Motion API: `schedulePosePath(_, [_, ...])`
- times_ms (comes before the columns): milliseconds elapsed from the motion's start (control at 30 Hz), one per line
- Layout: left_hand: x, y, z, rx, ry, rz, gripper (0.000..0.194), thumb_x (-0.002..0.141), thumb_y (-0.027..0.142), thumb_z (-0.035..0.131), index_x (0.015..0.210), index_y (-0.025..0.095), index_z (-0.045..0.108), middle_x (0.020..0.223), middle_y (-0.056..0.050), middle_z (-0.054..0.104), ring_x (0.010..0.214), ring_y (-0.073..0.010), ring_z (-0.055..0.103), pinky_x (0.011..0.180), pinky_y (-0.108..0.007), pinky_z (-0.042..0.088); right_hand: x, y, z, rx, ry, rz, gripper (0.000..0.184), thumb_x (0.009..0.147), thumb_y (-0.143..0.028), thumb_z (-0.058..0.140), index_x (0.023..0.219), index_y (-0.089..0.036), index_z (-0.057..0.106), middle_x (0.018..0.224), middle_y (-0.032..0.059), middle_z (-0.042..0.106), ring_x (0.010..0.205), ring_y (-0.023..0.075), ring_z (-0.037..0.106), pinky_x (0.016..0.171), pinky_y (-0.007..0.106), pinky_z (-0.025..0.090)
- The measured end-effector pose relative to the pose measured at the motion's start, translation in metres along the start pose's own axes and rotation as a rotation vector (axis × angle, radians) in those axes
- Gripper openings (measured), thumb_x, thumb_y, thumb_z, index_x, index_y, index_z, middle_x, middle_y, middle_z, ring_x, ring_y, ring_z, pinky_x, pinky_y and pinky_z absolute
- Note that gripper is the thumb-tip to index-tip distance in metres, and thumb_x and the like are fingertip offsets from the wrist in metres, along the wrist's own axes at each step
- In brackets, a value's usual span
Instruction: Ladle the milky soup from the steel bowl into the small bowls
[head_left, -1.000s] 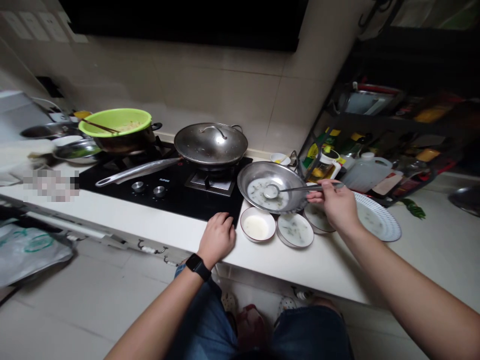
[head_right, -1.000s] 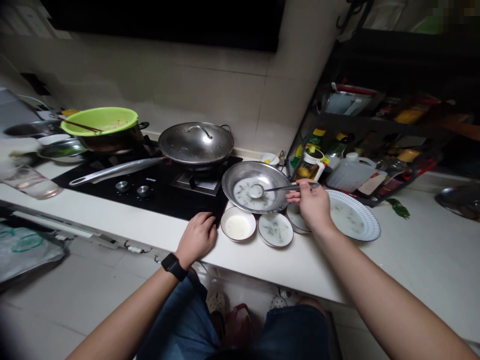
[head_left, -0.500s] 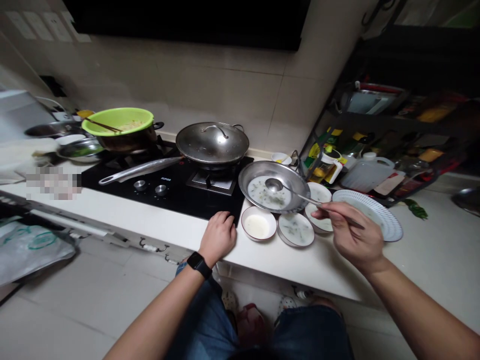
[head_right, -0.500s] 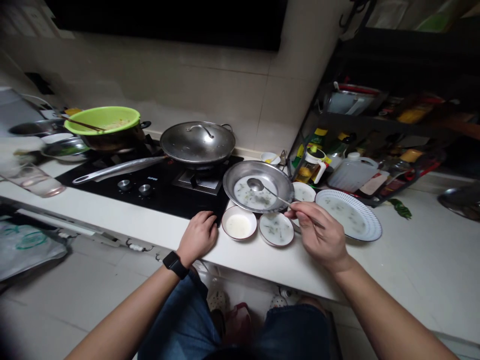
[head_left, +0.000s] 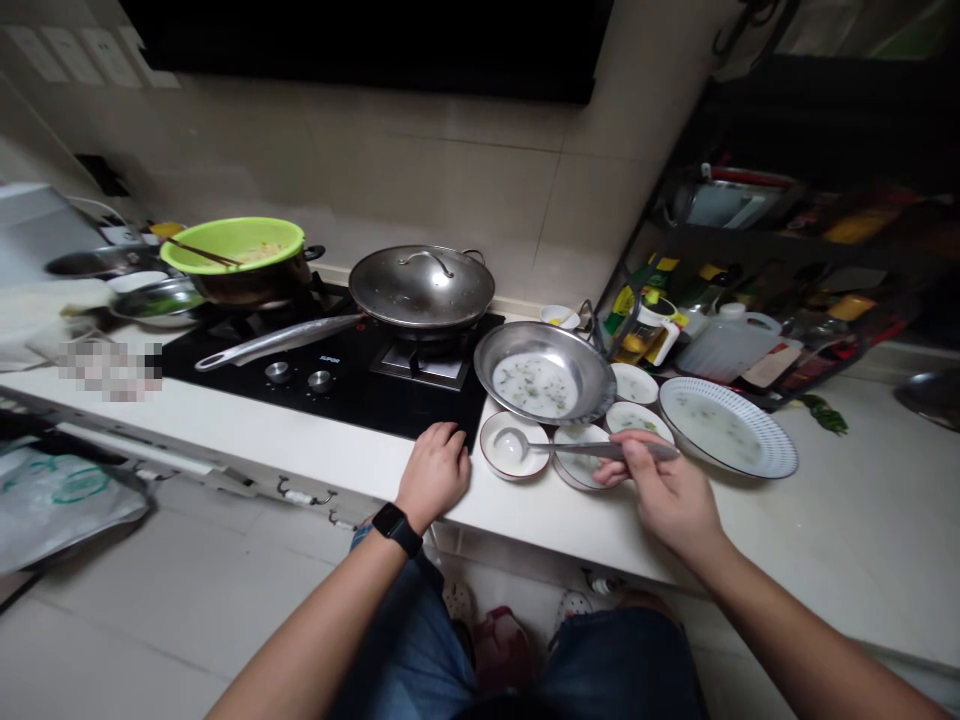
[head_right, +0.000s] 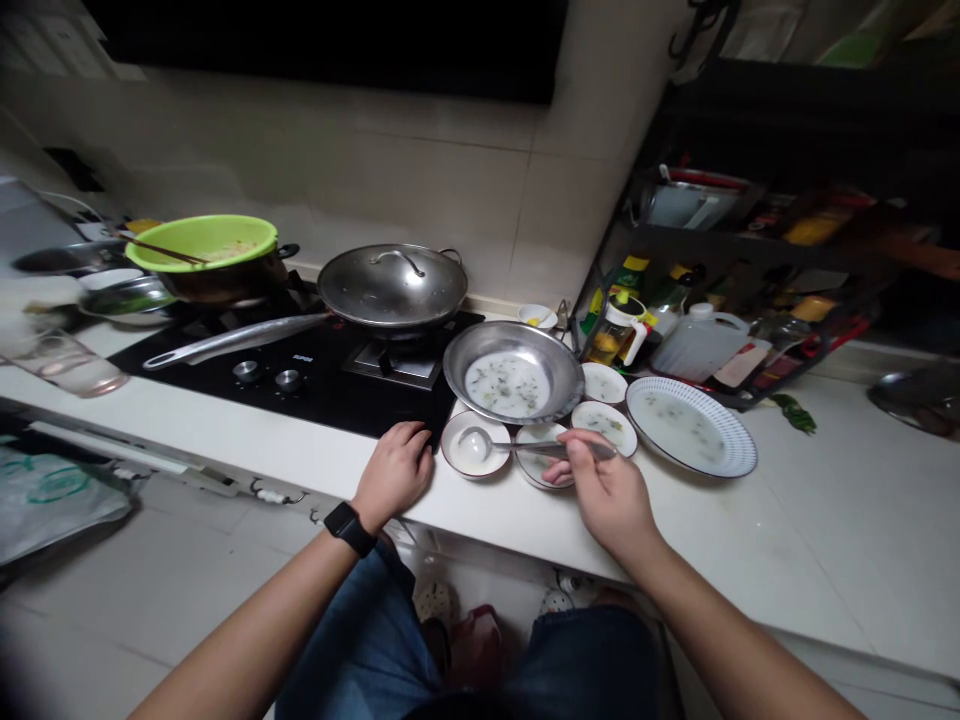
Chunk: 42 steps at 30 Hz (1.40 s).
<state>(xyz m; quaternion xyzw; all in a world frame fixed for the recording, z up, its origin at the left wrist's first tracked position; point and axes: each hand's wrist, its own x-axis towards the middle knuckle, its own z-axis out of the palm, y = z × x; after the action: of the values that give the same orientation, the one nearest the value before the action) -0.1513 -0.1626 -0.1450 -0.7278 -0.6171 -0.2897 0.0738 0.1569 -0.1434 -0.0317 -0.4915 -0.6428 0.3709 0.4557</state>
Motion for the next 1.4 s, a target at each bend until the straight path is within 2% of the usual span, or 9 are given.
schedulePosePath(100, [0.0, 0.0, 0.0, -0.001, -0.003, -0.005, 0.028, 0.096, 0.017, 0.056, 0.116, 0.015, 0.074, 0.126, -0.017, 0.071, 0.123, -0.0328, 0.062, 0.111, -0.053, 0.055, 0.012, 0.005, 0.003, 0.178, 0.062, 0.232, 0.051, 0.083, -0.07, 0.077, 0.096, -0.021, 0.068, 0.063, 0.0061, 0.074, 0.054, 0.0251, 0.074, 0.054, 0.037, 0.064])
schedulePosePath(233, [0.0, 0.0, 0.0, -0.009, -0.012, -0.01, 0.028, 0.096, 0.017, 0.055, 0.115, 0.014, 0.075, 0.126, -0.018, 0.071, 0.122, -0.0329, 0.062, 0.111, -0.052, 0.055, 0.026, 0.008, 0.0, 0.282, 0.112, 0.321, 0.048, 0.076, -0.062, 0.085, 0.09, -0.021, 0.065, 0.064, 0.0066, 0.075, 0.051, 0.0234, 0.074, 0.048, 0.033, 0.062])
schedulePosePath(467, [0.0, 0.0, 0.0, -0.009, -0.008, -0.004, 0.029, 0.097, 0.018, 0.054, 0.116, 0.014, 0.075, 0.126, -0.018, 0.07, 0.123, -0.0339, 0.062, 0.11, -0.054, 0.055, 0.04, -0.006, -0.018, 0.284, 0.171, 0.259, 0.034, 0.084, -0.053, 0.079, 0.092, -0.022, 0.067, 0.064, 0.0067, 0.075, 0.053, 0.0251, 0.076, 0.047, 0.033, 0.064])
schedulePosePath(667, [0.0, 0.0, -0.001, -0.021, -0.007, -0.008, 0.03, 0.097, 0.018, 0.054, 0.117, 0.015, 0.075, 0.127, -0.018, 0.07, 0.123, -0.0341, 0.062, 0.111, -0.055, 0.055, 0.077, -0.014, -0.034, 0.313, 0.29, 0.22, 0.02, 0.088, -0.037, 0.075, 0.091, -0.02, 0.066, 0.06, 0.0047, 0.073, 0.053, 0.0198, 0.075, 0.048, 0.025, 0.062])
schedulePosePath(867, [-0.001, 0.0, 0.0, -0.004, 0.005, -0.003, 0.03, 0.096, 0.017, 0.054, 0.118, 0.016, 0.074, 0.126, -0.017, 0.07, 0.123, -0.0334, 0.062, 0.109, -0.054, 0.055, 0.102, 0.006, -0.02, 0.198, 0.287, 0.057, 0.033, 0.087, -0.054, 0.077, 0.093, -0.024, 0.064, 0.063, 0.0018, 0.072, 0.056, 0.022, 0.075, 0.056, 0.034, 0.065])
schedulePosePath(1033, [0.0, 0.0, 0.0, -0.009, 0.003, -0.007, 0.028, 0.096, 0.017, 0.054, 0.116, 0.015, 0.074, 0.126, -0.017, 0.07, 0.123, -0.0332, 0.062, 0.111, -0.053, 0.055, 0.09, 0.021, -0.016, -0.242, 0.042, -0.339, 0.028, 0.092, -0.051, 0.071, 0.102, -0.025, 0.076, 0.09, 0.0074, 0.08, 0.08, 0.0249, 0.078, 0.085, 0.044, 0.065])
schedulePosePath(1133, [0.0, 0.0, 0.0, -0.006, 0.001, -0.008, 0.028, 0.097, 0.017, 0.054, 0.116, 0.014, 0.074, 0.126, -0.017, 0.07, 0.122, -0.0332, 0.062, 0.111, -0.052, 0.055, 0.078, 0.02, -0.023, -0.407, -0.121, -0.544, 0.019, 0.092, -0.042, 0.071, 0.101, -0.027, 0.08, 0.103, 0.0092, 0.081, 0.093, 0.0269, 0.078, 0.09, 0.044, 0.064])
schedulePosePath(1233, [0.0, 0.0, 0.0, -0.005, 0.0, -0.007, 0.028, 0.097, 0.017, 0.054, 0.116, 0.014, 0.074, 0.126, -0.017, 0.07, 0.122, -0.0332, 0.062, 0.111, -0.052, 0.055, 0.063, 0.014, -0.032, -0.398, -0.032, -0.568, 0.019, 0.097, -0.04, 0.067, 0.104, -0.027, 0.079, 0.098, 0.0086, 0.081, 0.091, 0.0267, 0.078, 0.09, 0.044, 0.064])
schedulePosePath(1400, [0.0, 0.0, 0.0, -0.005, 0.004, -0.005, 0.028, 0.096, 0.017, 0.054, 0.116, 0.014, 0.074, 0.126, -0.018, 0.07, 0.123, -0.0336, 0.062, 0.111, -0.053, 0.055, 0.03, -0.004, -0.043, -0.176, 0.188, -0.381, 0.028, 0.105, -0.05, 0.06, 0.112, -0.026, 0.073, 0.086, 0.0066, 0.08, 0.081, 0.0255, 0.08, 0.082, 0.044, 0.066])
